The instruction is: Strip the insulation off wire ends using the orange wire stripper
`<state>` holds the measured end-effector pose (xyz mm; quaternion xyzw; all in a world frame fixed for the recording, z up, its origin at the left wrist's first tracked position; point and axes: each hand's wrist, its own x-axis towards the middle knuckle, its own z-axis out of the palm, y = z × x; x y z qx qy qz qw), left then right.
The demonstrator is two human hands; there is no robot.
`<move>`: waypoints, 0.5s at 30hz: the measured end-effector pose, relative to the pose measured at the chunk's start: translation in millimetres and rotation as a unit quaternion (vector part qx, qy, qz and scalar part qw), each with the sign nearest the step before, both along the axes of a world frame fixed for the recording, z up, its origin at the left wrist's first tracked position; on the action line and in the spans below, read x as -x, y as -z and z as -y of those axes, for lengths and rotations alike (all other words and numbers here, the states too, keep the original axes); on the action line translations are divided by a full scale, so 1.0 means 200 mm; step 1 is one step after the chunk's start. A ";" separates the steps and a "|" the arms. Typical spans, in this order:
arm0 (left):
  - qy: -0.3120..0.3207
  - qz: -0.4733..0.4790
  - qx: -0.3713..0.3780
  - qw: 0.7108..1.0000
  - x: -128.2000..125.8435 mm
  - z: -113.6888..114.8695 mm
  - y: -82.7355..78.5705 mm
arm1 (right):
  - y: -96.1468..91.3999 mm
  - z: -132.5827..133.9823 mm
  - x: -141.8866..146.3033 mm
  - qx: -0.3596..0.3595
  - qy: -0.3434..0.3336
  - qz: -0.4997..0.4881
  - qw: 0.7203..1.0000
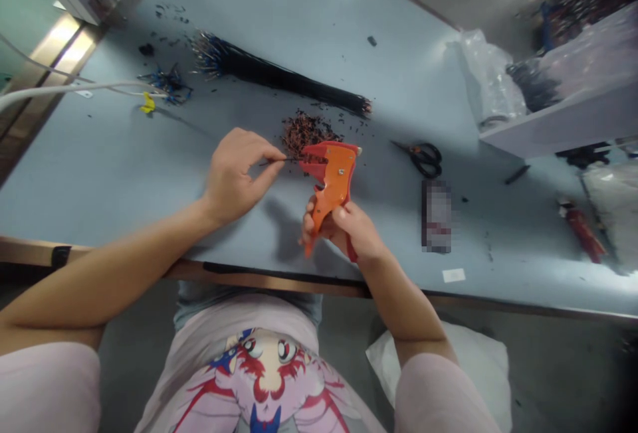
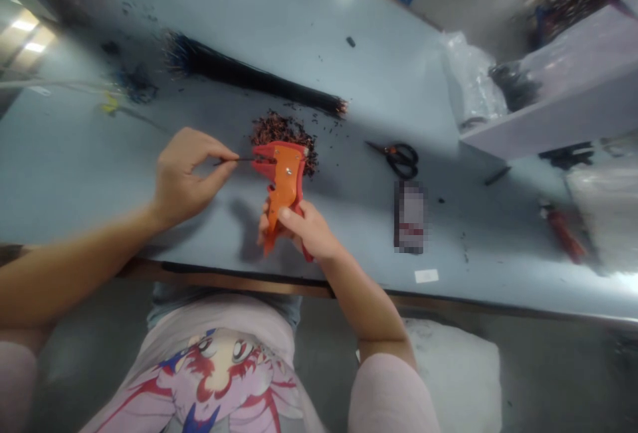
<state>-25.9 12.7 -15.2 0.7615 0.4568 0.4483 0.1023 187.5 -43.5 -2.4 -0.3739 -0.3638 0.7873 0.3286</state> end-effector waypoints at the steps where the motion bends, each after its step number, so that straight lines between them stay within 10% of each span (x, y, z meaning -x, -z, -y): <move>1: -0.012 0.005 -0.001 1.000 0.01 -0.01 0.00 | 0.00 -0.01 -0.01 -0.002 0.005 -0.004 1.000; 9: -0.087 0.173 0.085 0.977 0.06 -0.10 0.04 | -0.05 -0.05 -0.12 -0.131 0.103 0.165 0.972; 11: -0.095 0.223 0.111 0.964 0.06 -0.11 0.04 | -0.05 -0.04 -0.11 -0.235 0.093 0.306 0.918; 15: -0.102 0.256 0.129 0.953 0.06 -0.12 0.04 | -0.03 0.00 -0.03 -0.434 -0.045 0.551 0.711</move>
